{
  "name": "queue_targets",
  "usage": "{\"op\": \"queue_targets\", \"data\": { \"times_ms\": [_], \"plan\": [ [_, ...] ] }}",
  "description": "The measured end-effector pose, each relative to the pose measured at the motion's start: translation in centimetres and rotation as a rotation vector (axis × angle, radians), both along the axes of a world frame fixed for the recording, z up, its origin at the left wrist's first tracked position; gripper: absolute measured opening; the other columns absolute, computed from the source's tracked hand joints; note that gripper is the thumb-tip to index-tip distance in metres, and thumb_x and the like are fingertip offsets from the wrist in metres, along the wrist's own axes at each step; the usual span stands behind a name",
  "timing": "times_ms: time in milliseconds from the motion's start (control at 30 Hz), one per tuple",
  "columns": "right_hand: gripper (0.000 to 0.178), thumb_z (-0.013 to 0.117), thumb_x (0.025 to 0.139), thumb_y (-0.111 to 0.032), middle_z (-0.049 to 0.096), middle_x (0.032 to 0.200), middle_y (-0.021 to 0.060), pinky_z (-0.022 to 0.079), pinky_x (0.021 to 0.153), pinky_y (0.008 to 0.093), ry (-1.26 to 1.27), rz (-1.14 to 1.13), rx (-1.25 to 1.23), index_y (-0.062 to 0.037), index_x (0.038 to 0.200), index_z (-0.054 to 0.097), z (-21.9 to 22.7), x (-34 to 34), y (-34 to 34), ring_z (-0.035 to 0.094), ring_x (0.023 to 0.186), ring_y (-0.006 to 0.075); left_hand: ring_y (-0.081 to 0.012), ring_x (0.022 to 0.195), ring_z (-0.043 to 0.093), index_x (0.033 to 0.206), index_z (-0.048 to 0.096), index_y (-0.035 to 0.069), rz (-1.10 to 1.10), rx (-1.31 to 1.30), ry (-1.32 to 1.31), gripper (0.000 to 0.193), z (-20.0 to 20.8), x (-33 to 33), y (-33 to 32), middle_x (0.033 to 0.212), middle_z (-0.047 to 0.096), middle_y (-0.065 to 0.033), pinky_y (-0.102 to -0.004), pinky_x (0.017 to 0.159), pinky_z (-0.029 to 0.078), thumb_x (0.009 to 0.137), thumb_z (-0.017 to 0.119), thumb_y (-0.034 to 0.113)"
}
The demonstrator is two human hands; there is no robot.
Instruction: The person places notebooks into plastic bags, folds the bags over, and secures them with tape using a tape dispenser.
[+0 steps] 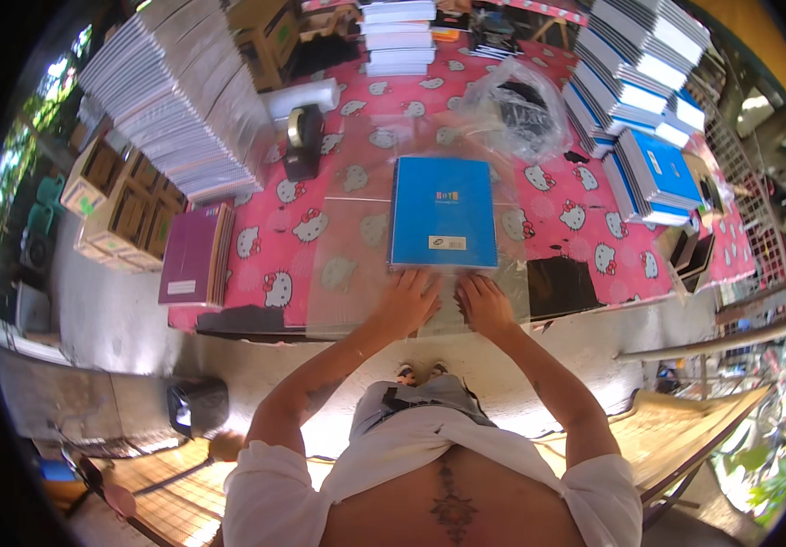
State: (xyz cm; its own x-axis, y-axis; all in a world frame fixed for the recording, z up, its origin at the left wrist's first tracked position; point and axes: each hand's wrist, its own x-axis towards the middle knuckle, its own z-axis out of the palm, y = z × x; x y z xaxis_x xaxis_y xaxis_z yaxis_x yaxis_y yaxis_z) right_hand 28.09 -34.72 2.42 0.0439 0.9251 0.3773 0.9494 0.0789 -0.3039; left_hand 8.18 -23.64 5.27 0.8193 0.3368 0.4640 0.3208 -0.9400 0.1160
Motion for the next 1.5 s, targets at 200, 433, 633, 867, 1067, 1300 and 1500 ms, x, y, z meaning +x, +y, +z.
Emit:
{"op": "queue_targets", "data": {
  "times_ms": [200, 433, 633, 867, 1067, 1300, 1500],
  "plan": [
    [0.043, 0.067, 0.087, -0.017, 0.064, 0.107, 0.0135, 0.046, 0.093, 0.045, 0.079, -0.074, 0.064, -0.0056, 0.127, 0.055, -0.4, -0.5, 0.4, 0.06, 0.105, 0.0328, -0.0328, 0.102, 0.061, 0.094, 0.066, 0.008, -0.185, -0.209, -0.106, 0.016, 2.2, 3.0, 4.4, 0.117, 0.062, -0.0102, -0.0437, 0.087, 0.05, 0.086, 0.072, 0.02],
    [0.053, 0.073, 0.08, -0.017, 0.055, 0.121, 0.0117, 0.042, 0.095, 0.0441, 0.064, -0.254, 0.218, -0.0086, 0.13, 0.056, 3.8, -3.2, -1.5, 0.053, 0.111, 0.0318, -0.0357, 0.093, 0.064, 0.097, 0.063, 0.004, -0.112, -0.517, 0.067, 0.016, 5.6, 3.2, 4.6, 0.11, 0.065, -0.0134, -0.0436, 0.078, 0.052, 0.089, 0.069, 0.016],
    [0.036, 0.073, 0.082, -0.025, 0.058, 0.11, 0.0093, 0.046, 0.089, 0.0443, 0.148, 0.243, 0.008, -0.0099, 0.113, 0.061, 4.9, 2.7, 5.7, 0.056, 0.105, 0.0313, -0.0366, 0.093, 0.064, 0.097, 0.061, 0.004, -0.163, -0.447, 0.028, 0.011, 5.7, 4.5, 5.4, 0.098, 0.065, -0.0156, -0.046, 0.077, 0.05, 0.09, 0.064, 0.011],
    [0.015, 0.065, 0.089, -0.017, 0.06, 0.091, 0.0118, 0.052, 0.077, 0.0461, 0.329, 0.128, -0.055, -0.0075, 0.099, 0.061, 4.1, 1.3, 7.5, 0.064, 0.094, 0.0348, -0.0337, 0.083, 0.067, 0.092, 0.063, 0.005, -0.09, -0.477, 0.228, 0.013, 6.0, 5.7, 8.6, 0.086, 0.068, -0.0113, -0.0415, 0.071, 0.052, 0.085, 0.071, 0.011],
    [0.049, 0.074, 0.084, -0.024, 0.057, 0.114, 0.0182, 0.053, 0.081, 0.0489, 0.181, -0.184, -0.215, -0.0077, 0.124, 0.05, 6.0, -0.4, 8.3, 0.064, 0.101, 0.037, -0.0379, 0.111, 0.056, 0.115, 0.062, 0.011, 0.088, -0.23, 0.263, 0.051, 6.7, 6.6, 10.0, 0.114, 0.059, -0.017, -0.0517, 0.092, 0.044, 0.075, 0.083, 0.035],
    [0.121, 0.092, 0.059, -0.035, 0.029, 0.146, 0.0251, 0.038, 0.102, 0.0599, 0.627, -0.626, -0.239, -0.0294, 0.156, 0.019, 3.7, 1.0, 7.3, 0.032, 0.136, 0.0472, -0.0411, 0.121, 0.047, 0.135, 0.049, 0.007, 0.667, -0.379, -0.235, 0.074, 3.7, 2.0, 21.0, 0.131, 0.046, -0.0271, -0.0544, 0.101, 0.038, 0.077, 0.081, 0.04],
    [0.111, 0.091, 0.059, -0.03, 0.029, 0.147, 0.0245, 0.036, 0.104, 0.0582, 0.505, -0.636, -0.175, -0.031, 0.151, 0.029, 3.6, -0.7, 7.8, 0.033, 0.135, 0.0471, -0.0129, 0.063, 0.054, 0.103, 0.064, 0.005, 0.646, -1.261, -0.59, 0.038, 2.0, -11.3, 37.1, 0.072, 0.05, 0.0006, -0.034, 0.06, 0.048, 0.084, 0.079, 0.033]
  ]
}}
